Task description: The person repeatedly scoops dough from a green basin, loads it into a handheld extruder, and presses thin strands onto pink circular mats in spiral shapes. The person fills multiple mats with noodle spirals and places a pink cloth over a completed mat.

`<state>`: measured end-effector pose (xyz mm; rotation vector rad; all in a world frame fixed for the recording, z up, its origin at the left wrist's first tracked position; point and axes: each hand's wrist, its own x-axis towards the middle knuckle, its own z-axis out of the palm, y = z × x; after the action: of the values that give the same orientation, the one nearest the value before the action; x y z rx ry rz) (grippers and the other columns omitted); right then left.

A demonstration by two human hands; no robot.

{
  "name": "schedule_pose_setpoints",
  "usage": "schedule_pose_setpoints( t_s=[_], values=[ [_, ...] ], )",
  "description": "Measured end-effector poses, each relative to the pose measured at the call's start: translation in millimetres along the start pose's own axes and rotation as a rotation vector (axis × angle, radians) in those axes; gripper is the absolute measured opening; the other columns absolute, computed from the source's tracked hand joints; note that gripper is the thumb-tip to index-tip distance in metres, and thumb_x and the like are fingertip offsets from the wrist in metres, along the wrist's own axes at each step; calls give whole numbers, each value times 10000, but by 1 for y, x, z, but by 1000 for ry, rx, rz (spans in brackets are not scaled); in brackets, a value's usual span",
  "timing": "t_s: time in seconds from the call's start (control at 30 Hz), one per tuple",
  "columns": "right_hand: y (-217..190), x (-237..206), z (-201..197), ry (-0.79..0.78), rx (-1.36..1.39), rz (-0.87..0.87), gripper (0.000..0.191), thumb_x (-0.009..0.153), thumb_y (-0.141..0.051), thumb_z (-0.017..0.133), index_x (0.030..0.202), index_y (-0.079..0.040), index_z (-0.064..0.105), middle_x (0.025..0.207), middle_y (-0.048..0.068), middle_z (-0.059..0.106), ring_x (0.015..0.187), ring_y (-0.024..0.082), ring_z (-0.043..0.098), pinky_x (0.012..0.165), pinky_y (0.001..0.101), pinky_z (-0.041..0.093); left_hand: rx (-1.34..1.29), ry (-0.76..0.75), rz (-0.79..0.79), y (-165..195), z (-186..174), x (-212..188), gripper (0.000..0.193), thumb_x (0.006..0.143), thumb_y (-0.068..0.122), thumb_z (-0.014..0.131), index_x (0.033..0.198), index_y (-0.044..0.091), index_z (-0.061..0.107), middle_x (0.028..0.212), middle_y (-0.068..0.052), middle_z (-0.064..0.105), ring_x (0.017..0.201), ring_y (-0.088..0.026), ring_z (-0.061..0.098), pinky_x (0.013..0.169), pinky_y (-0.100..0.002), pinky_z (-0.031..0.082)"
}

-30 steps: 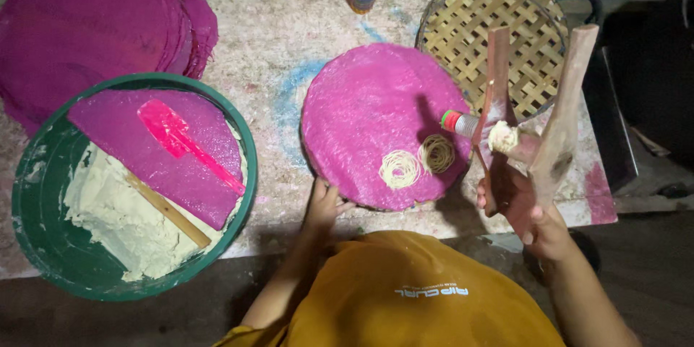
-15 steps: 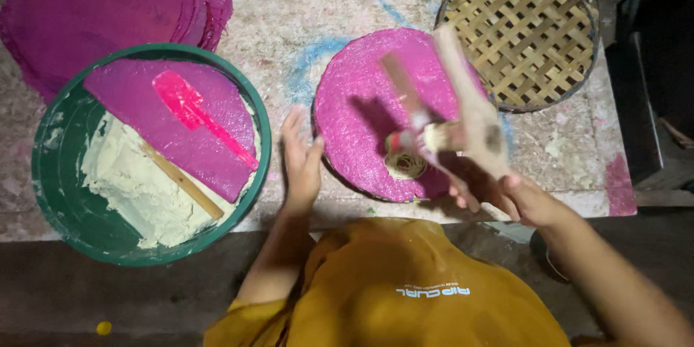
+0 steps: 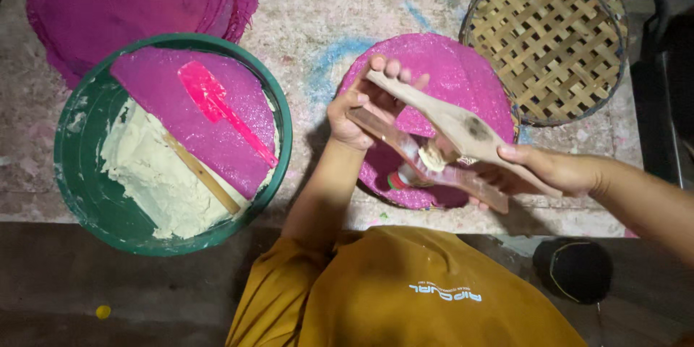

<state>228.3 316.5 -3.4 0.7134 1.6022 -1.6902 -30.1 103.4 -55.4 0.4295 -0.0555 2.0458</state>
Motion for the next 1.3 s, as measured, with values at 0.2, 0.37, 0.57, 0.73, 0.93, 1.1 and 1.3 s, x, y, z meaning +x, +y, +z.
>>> schedule_pose_setpoints(
  t_s=[0.2, 0.37, 0.57, 0.73, 0.93, 1.1, 1.3],
  values=[
    [-49, 21, 10, 122, -349, -59, 900, 885, -737, 229, 1357, -77, 618, 1213, 127, 747, 1084, 242, 717, 972, 388, 566, -191, -144, 133, 13, -44, 30, 294, 855, 216, 558, 1128, 106, 561, 1031, -57, 595, 1092, -253, 585, 1166, -490, 410],
    [-55, 54, 37, 173, -411, -52, 891, 950, -710, 218, 1170, -31, 753, 892, 154, 758, 782, 275, 685, 710, 439, 568, -205, -206, 121, 36, -76, 23, 231, 923, 253, 532, 1101, 109, 560, 998, -46, 585, 1008, -221, 561, 1115, -435, 444],
    [-56, 39, 26, 123, -309, -15, 827, 928, -685, 254, 1062, -24, 732, 806, 89, 737, 696, 217, 679, 644, 409, 596, -205, -188, 190, 10, -83, 22, 189, 961, 250, 516, 1090, 116, 549, 995, -45, 578, 1008, -207, 558, 1074, -419, 464],
    [-73, 45, 32, 307, -555, -126, 783, 973, -659, 285, 1047, -31, 745, 736, 117, 703, 653, 204, 623, 589, 372, 515, -182, -262, 125, 34, -77, 42, 193, 947, 263, 522, 1068, 115, 544, 973, -32, 582, 993, -201, 562, 1103, -417, 471],
    [-70, 39, 42, 147, -354, -111, 787, 958, -655, 275, 997, -25, 745, 711, 113, 698, 601, 214, 641, 564, 368, 544, -185, -170, 160, 26, -73, 17, 204, 955, 273, 515, 1073, 110, 552, 976, -35, 570, 992, -208, 558, 1000, -405, 493],
    [-67, 36, 20, 322, -588, -195, 767, 973, -654, 297, 994, -23, 733, 769, 98, 697, 677, 194, 641, 629, 349, 522, -153, -154, 217, 10, -71, 39, 200, 966, 276, 500, 1071, 114, 554, 957, -28, 568, 979, -200, 558, 1032, -402, 481],
    [-56, 56, 16, 158, -253, -348, 679, 1006, -592, 366, 1027, -5, 706, 797, 94, 711, 723, 174, 682, 678, 328, 571, 54, 141, 110, 33, -75, 43, 429, 917, 437, 465, 1098, 76, 607, 1037, -71, 641, 968, -218, 601, 954, -371, 497]
  ],
)
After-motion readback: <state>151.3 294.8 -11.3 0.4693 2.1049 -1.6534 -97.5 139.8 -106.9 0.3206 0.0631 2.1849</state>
